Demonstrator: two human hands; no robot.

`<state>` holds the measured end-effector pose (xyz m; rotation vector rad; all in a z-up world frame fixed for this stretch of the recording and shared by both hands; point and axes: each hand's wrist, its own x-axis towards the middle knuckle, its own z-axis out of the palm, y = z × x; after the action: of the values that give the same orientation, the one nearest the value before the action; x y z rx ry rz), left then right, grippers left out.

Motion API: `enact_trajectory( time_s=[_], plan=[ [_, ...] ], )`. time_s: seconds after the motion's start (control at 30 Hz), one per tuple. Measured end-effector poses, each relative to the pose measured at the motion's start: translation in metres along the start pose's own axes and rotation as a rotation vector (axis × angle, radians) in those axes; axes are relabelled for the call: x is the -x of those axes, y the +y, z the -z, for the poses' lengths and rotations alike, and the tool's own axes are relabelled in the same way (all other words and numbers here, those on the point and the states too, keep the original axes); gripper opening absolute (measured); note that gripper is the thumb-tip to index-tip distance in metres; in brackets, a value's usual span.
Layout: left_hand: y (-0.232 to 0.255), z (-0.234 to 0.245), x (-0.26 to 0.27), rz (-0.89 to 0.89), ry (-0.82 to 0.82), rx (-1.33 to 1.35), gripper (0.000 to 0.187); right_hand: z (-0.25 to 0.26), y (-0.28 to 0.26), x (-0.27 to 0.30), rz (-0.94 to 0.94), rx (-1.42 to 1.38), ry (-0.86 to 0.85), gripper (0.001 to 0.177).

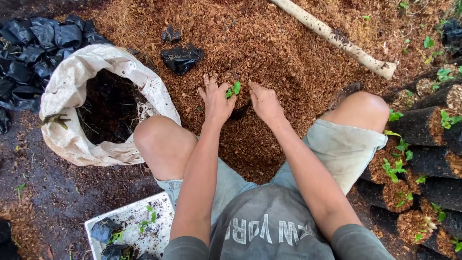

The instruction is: The person plants a small seedling into a black plastic bag filled with soil. They use their hands to pack the soil around the plant and then place the bag with the seedling among other similar bags.

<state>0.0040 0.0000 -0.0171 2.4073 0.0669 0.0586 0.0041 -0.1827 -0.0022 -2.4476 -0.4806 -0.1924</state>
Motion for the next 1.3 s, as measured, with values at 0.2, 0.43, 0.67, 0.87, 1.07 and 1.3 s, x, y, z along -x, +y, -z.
enact_trajectory(
  time_s=[0.2,0.43,0.67,0.87,1.07,1.3],
  plan=[
    [-0.014,-0.01,-0.005,-0.032,0.003,-0.005,0.03,0.023,0.0,-0.004,-0.134,0.363,0.04,0.037],
    [-0.018,-0.019,-0.006,-0.026,-0.013,-0.016,0.029,0.004,-0.034,-0.005,-0.108,0.179,-0.25,0.045],
    [0.005,0.015,0.004,0.038,-0.038,-0.027,0.048,-0.014,-0.002,-0.023,-0.049,0.084,-0.235,0.041],
    [-0.001,0.019,-0.011,0.08,-0.102,-0.147,0.051,-0.022,0.007,-0.048,-0.021,0.02,-0.298,0.043],
    [-0.015,0.003,-0.023,0.145,-0.207,-0.201,0.046,-0.043,0.023,-0.051,-0.129,0.095,-0.398,0.048],
    [-0.009,0.022,-0.016,0.2,-0.113,-0.123,0.038,-0.013,0.005,-0.032,-0.163,0.007,-0.362,0.045]
  ],
)
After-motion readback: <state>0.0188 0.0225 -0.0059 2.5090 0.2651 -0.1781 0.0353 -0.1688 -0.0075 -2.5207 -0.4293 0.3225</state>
